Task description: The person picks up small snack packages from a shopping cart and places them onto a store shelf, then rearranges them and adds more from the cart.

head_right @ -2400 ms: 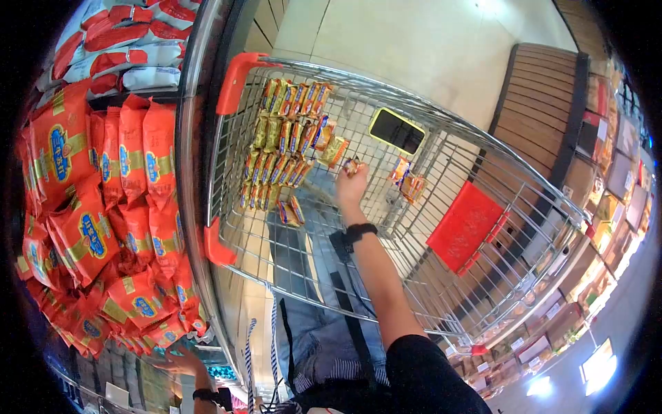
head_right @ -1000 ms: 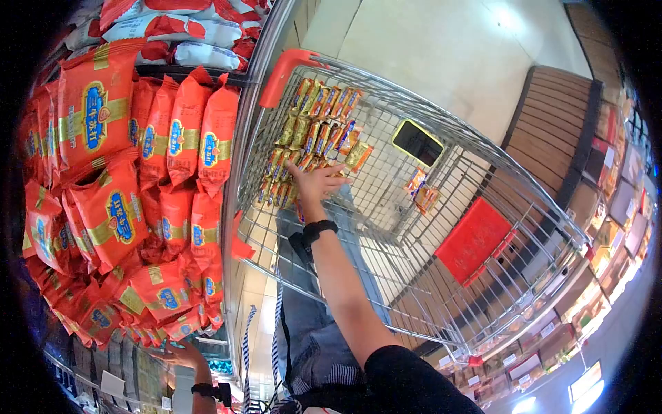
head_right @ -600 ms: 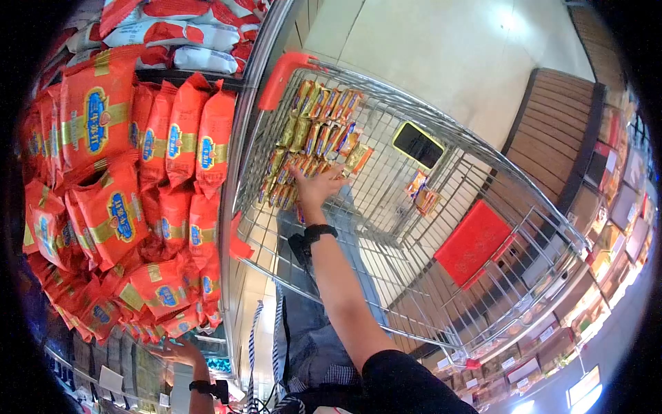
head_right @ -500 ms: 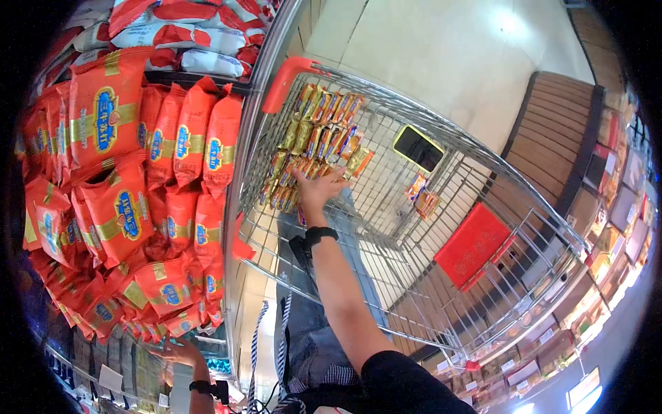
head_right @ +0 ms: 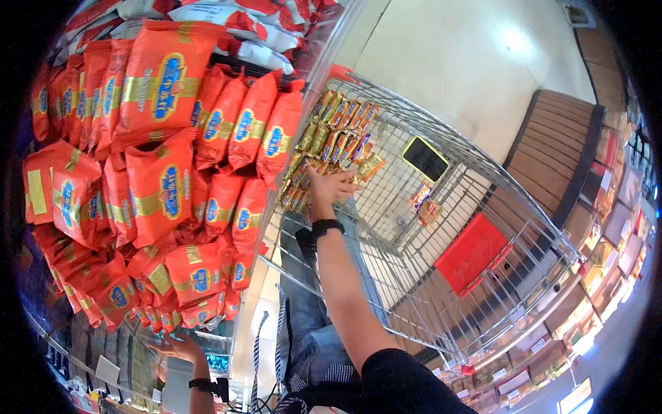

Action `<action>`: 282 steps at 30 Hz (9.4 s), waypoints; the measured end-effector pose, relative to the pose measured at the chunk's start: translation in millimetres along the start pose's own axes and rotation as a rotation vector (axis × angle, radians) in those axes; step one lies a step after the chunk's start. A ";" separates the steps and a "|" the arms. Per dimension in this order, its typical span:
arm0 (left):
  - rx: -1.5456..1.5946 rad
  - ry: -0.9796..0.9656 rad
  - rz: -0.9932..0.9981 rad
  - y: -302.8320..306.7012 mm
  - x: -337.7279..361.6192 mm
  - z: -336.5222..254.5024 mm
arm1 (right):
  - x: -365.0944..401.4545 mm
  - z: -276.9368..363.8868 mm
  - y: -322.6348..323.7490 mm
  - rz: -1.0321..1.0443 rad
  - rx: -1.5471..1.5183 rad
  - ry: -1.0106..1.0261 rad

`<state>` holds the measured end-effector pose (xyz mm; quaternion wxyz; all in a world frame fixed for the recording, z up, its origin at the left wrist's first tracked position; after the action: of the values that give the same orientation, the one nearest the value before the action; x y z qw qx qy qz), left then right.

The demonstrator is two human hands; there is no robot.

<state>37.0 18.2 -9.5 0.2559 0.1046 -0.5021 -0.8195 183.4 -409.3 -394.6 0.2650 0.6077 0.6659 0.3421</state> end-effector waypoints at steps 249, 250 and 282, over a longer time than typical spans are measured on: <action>0.578 -0.590 -0.375 125.5 69.1 -219.5 | -92.7 -68.8 92.6 0.483 -0.751 0.541; 0.756 -0.798 -0.138 142.2 73.6 -234.3 | -97.3 -77.6 88.5 0.457 -0.726 0.601; 1.413 -0.993 0.536 157.8 39.6 -456.3 | -116.1 -176.6 156.7 2.087 -1.638 0.690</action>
<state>248.6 -411.1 -84.1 0.0682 -0.2489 -0.9484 -0.1841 160.2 -543.6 -169.7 -0.0108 0.3782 -0.4559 0.8056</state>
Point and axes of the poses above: each hand's wrist, its own x-axis away from the middle knuckle, its own y-axis out of the back of the hand, z = x × y, the point moved 4 cm from there along -x, towards the middle knuckle, and after that the axes turned 14 degrees about z, right-handed, at the moved point
